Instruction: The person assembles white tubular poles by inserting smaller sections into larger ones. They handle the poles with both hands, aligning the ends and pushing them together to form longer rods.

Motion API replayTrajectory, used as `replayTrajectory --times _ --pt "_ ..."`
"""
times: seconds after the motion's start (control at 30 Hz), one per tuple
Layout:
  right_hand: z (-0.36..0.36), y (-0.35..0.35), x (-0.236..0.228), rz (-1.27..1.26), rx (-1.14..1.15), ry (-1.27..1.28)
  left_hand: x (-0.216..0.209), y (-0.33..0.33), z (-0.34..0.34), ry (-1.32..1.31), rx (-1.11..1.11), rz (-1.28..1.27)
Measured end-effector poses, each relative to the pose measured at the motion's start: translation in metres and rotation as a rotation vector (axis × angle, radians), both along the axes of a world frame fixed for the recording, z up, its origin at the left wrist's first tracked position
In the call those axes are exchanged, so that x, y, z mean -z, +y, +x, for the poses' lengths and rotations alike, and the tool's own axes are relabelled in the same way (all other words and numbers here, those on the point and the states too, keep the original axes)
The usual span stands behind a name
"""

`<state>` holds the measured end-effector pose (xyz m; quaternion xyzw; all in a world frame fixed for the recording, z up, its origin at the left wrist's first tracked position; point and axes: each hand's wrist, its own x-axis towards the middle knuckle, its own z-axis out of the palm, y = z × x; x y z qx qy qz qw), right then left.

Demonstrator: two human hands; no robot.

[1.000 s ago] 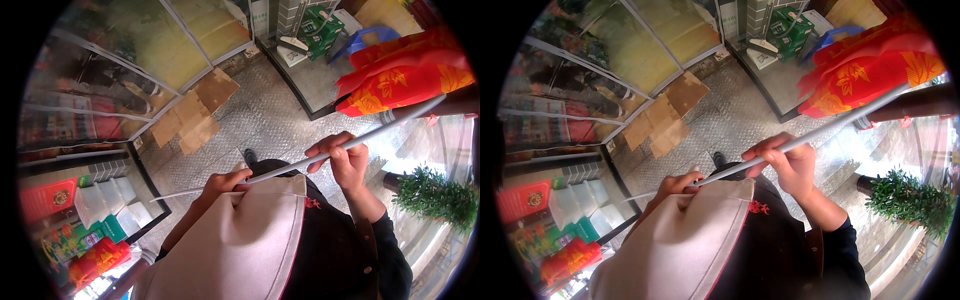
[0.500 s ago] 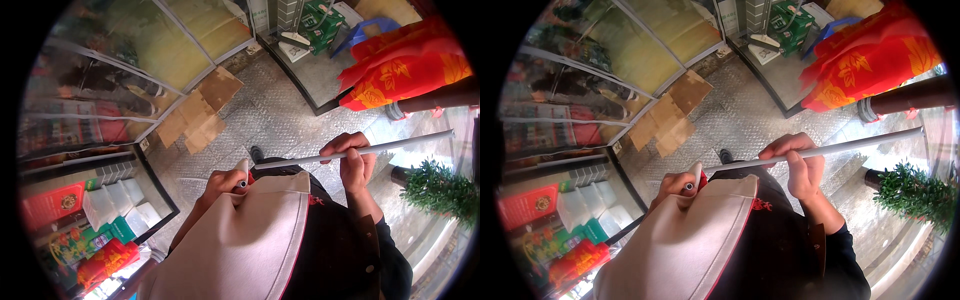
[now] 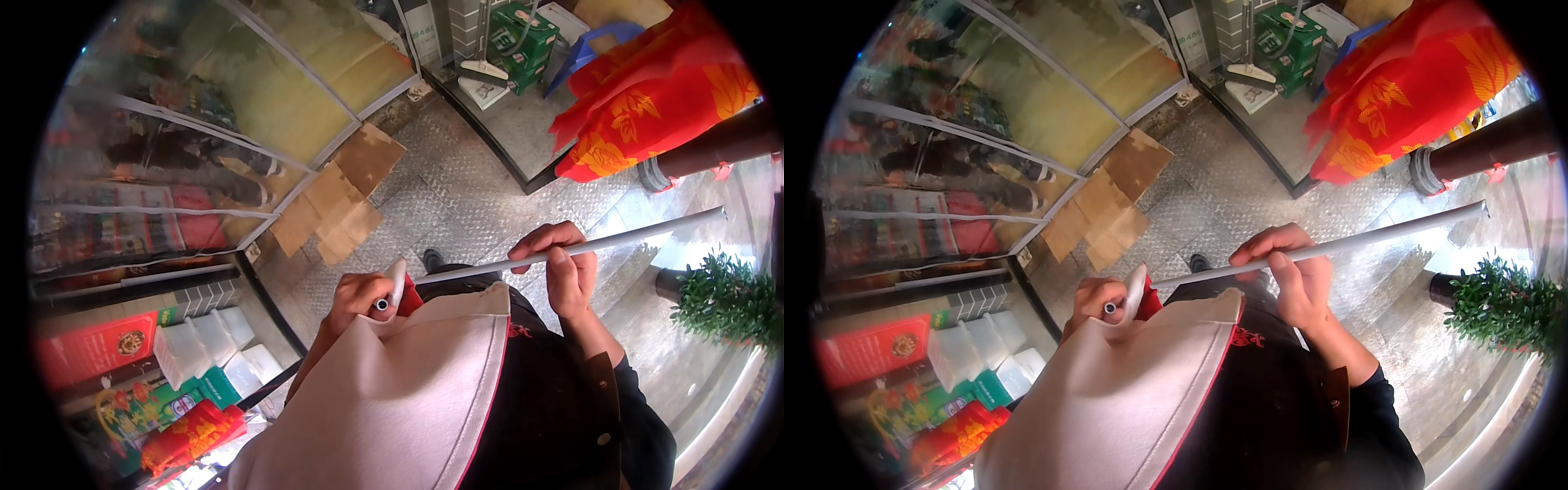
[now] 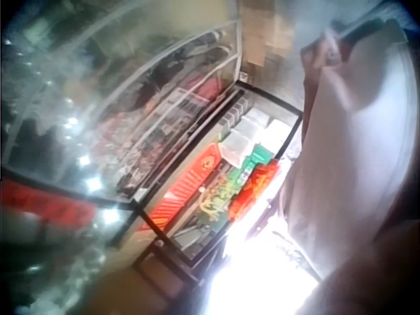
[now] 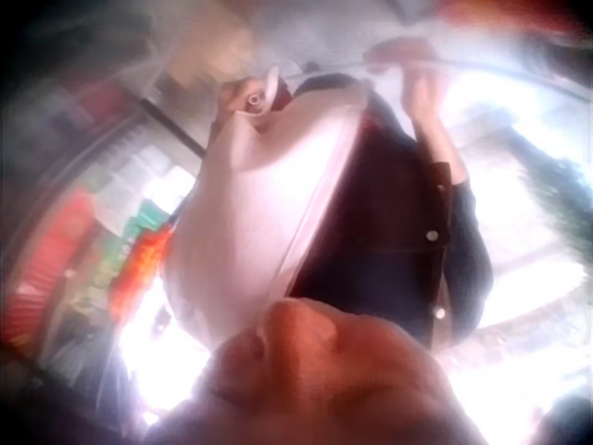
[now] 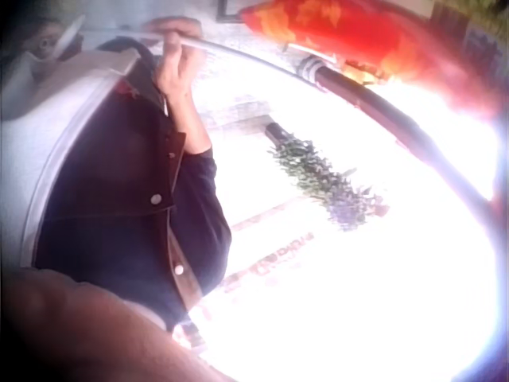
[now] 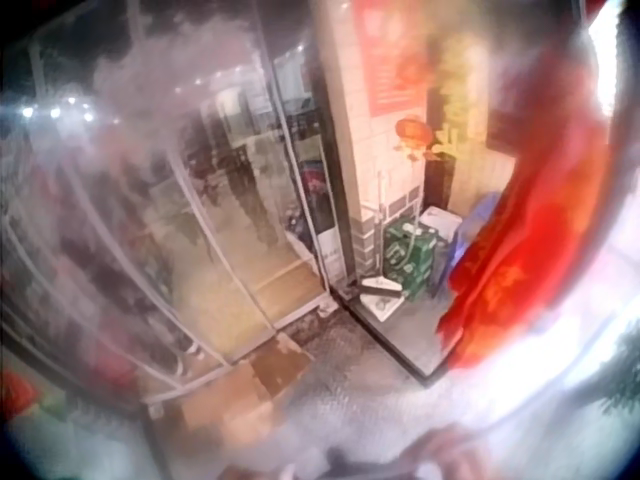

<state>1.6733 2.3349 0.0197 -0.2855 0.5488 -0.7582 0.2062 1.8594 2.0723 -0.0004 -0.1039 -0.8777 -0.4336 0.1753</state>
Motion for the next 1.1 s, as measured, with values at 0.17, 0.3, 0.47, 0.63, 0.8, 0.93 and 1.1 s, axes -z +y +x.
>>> replayTrajectory --times 0.17,0.3,0.47,0.63,0.8,0.93,1.1 --pt "-0.002 0.005 0.008 -0.036 -0.037 -0.047 0.002 -0.005 -0.001 0.023 0.017 0.072" --pt "-0.001 0.005 0.01 -0.027 -0.027 -0.069 0.004 -0.005 -0.004 0.031 0.009 0.088" --pt "-0.003 0.007 0.01 -0.034 -0.019 -0.056 0.005 -0.001 -0.005 0.038 -0.014 0.061" --pt "-0.006 0.01 0.008 -0.136 0.014 -0.036 0.007 0.001 -0.007 0.015 -0.065 0.012" --pt "-0.007 0.016 -0.001 -0.324 0.027 -0.038 -0.002 0.005 -0.013 -0.071 -0.068 0.081" --pt "-0.005 0.018 -0.001 -0.295 -0.014 -0.08 -0.006 0.01 -0.014 -0.169 -0.136 0.039" --pt "0.001 0.017 0.007 -0.232 -0.013 -0.178 -0.015 0.01 -0.012 -0.272 -0.088 0.065"
